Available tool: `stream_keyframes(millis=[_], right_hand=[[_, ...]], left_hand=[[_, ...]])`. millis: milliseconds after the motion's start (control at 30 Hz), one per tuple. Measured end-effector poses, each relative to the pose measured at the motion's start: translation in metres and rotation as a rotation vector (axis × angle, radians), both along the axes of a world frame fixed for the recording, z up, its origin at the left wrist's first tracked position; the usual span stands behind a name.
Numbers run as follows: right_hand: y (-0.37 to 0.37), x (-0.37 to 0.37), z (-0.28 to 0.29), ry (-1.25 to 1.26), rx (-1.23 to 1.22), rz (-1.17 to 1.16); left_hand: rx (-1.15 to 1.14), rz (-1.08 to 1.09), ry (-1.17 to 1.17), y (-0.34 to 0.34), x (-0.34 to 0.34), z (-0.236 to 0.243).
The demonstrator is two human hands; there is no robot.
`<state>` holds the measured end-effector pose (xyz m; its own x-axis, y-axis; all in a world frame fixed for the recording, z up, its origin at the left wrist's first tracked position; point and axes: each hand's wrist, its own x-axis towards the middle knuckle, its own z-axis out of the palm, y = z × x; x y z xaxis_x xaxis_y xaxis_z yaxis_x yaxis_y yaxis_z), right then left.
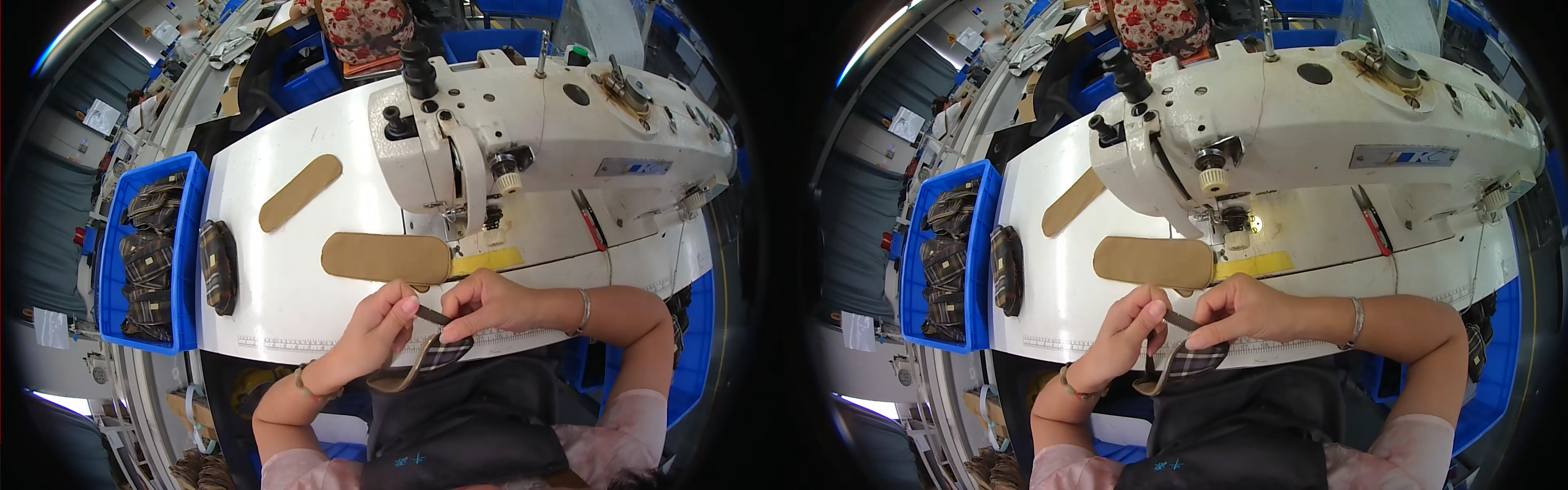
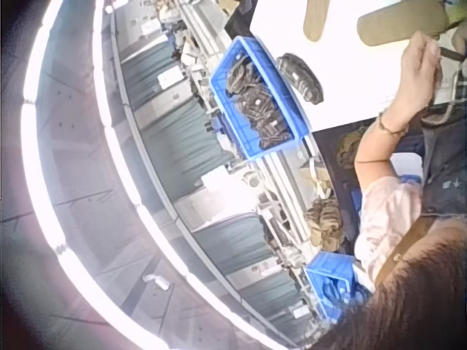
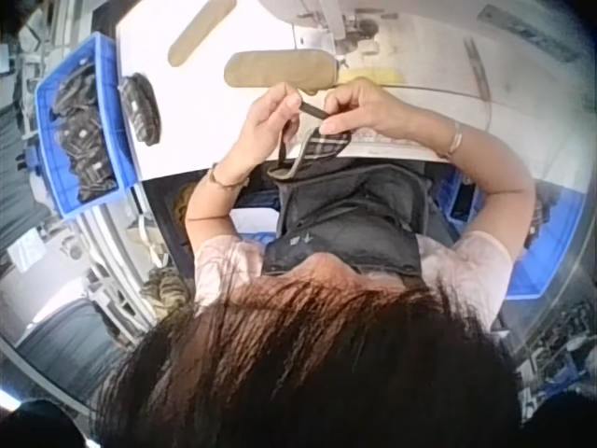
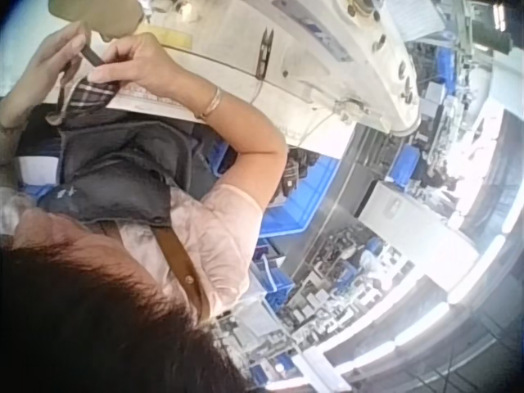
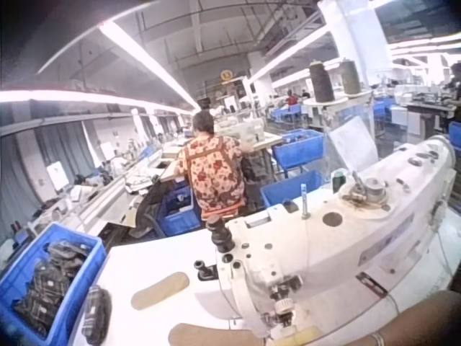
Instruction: The person aligns a fabric pouch with a base panel and sews them together along the edges using a sewing machine.
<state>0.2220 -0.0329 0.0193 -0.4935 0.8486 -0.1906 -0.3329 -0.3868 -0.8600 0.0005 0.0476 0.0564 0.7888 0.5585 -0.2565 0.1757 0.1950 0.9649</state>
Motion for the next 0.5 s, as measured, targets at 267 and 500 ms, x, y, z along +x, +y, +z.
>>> stream_keyframes(millis=[267,500], right_hand=[[-0.001,-0.004,-0.005,0.023,-0.041,-0.027],[-0.009,-0.010,-0.002,-0.191,0.023,-0.151]], left_hand=[[-0.001,-0.128,0.079,0.001,-0.004,0.005],[0.226,0.066,0.170,-0.024,-0.003,-0.009]])
